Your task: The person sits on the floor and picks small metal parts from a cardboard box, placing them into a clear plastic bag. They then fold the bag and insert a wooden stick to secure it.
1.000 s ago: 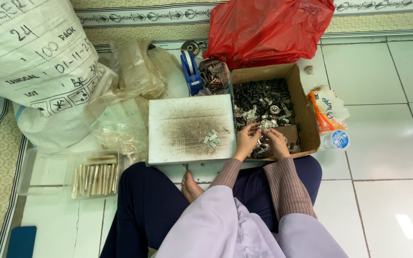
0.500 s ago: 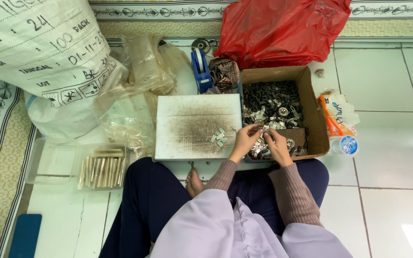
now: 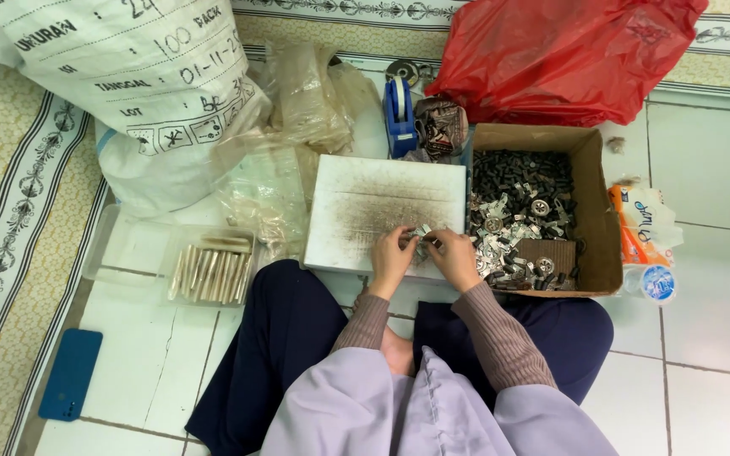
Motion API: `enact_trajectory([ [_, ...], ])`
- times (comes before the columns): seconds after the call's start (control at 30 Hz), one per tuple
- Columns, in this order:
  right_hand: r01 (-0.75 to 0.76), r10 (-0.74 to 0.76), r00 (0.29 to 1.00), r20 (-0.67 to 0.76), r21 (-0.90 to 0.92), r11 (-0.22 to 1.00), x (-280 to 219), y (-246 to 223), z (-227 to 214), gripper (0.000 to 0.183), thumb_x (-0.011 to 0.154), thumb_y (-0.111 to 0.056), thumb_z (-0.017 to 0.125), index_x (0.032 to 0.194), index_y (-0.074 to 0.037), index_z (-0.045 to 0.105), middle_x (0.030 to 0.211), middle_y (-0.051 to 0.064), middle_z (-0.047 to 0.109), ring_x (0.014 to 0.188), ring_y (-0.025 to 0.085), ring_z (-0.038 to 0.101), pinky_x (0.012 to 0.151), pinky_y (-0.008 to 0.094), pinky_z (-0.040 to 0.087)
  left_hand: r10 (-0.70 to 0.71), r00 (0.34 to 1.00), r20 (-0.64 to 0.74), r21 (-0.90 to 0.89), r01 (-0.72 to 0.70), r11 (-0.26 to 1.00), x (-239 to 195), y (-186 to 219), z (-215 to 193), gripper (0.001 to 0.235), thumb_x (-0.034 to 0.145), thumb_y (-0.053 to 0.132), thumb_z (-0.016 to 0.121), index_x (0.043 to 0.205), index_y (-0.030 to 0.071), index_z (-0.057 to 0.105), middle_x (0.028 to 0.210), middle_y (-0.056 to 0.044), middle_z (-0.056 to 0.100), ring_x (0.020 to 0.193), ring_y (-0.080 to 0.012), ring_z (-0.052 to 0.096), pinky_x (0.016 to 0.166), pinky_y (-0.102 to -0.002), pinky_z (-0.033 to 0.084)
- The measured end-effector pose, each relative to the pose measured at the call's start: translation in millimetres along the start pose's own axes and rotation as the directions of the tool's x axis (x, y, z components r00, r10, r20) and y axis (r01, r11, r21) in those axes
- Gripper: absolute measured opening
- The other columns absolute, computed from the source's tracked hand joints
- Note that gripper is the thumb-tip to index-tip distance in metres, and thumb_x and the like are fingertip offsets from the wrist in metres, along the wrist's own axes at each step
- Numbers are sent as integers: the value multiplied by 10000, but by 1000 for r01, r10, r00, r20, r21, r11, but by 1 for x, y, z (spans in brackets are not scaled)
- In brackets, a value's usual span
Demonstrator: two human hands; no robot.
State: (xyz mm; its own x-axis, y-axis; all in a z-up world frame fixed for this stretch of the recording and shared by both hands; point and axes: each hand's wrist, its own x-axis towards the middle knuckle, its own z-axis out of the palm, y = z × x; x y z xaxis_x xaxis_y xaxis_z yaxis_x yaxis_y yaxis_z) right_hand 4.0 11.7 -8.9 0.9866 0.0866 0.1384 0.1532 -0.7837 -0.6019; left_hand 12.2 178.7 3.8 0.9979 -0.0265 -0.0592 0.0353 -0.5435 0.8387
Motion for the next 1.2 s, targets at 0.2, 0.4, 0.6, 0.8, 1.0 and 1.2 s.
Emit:
enact_trajectory([
  [0.2,13,-8,1000,27,-188,982,-4,2,11,153,888,-175,742,1033,-217,763,1028,19,719,1029,213,696,904,356,497,124,986,-114,193,-100,976,-2,-30,15,268,902,363,771,1072,157,779,1024,-84,663,977,-289,628,889,-402,482],
  [0.4,12,-10,1000,13,-170,985,-6,-2,7,114,944,-207,721,1048,-189,762,1018,32,720,1037,219,695,893,347,499,180,962,-203,211,-137,968,1,-45,32,376,838,368,792,1161,187,733,1037,-92,605,978,-328,614,860,-451,480],
  [0.6,-45,79,984,-159,209,977,-1,25,2,127,962,-130,701,1074,-109,757,989,127,700,922,303,707,758,374,586,186,946,-266,84,-170,982,4,-13,41,184,955,355,707,976,177,753,978,-64,602,962,-289,634,853,-392,481],
  [0.8,-234,317,918,-238,322,917,1,68,-68,244,1043,-161,659,1223,3,681,1068,191,666,1015,339,690,804,430,588,337,926,-172,-152,-363,919,19,46,108,134,936,224,706,1031,131,725,1024,-131,606,974,-379,645,851,-436,510],
  [1.0,-427,437,899,-23,173,888,-22,193,-46,594,951,-121,626,1475,96,451,1334,423,526,1268,615,499,1060,696,410,302,888,346,-229,-232,945,25,85,189,416,936,96,589,1334,-21,561,1304,-285,522,950,-354,703,852,-444,592],
  [1.2,-433,445,891,95,-119,893,-42,195,-19,651,886,-155,651,1483,27,467,1344,329,558,1239,543,568,1044,599,483,127,875,467,-17,-135,991,18,48,213,721,777,-169,661,1440,-95,388,1353,-397,466,1272,-557,530,1069,-565,498],
])
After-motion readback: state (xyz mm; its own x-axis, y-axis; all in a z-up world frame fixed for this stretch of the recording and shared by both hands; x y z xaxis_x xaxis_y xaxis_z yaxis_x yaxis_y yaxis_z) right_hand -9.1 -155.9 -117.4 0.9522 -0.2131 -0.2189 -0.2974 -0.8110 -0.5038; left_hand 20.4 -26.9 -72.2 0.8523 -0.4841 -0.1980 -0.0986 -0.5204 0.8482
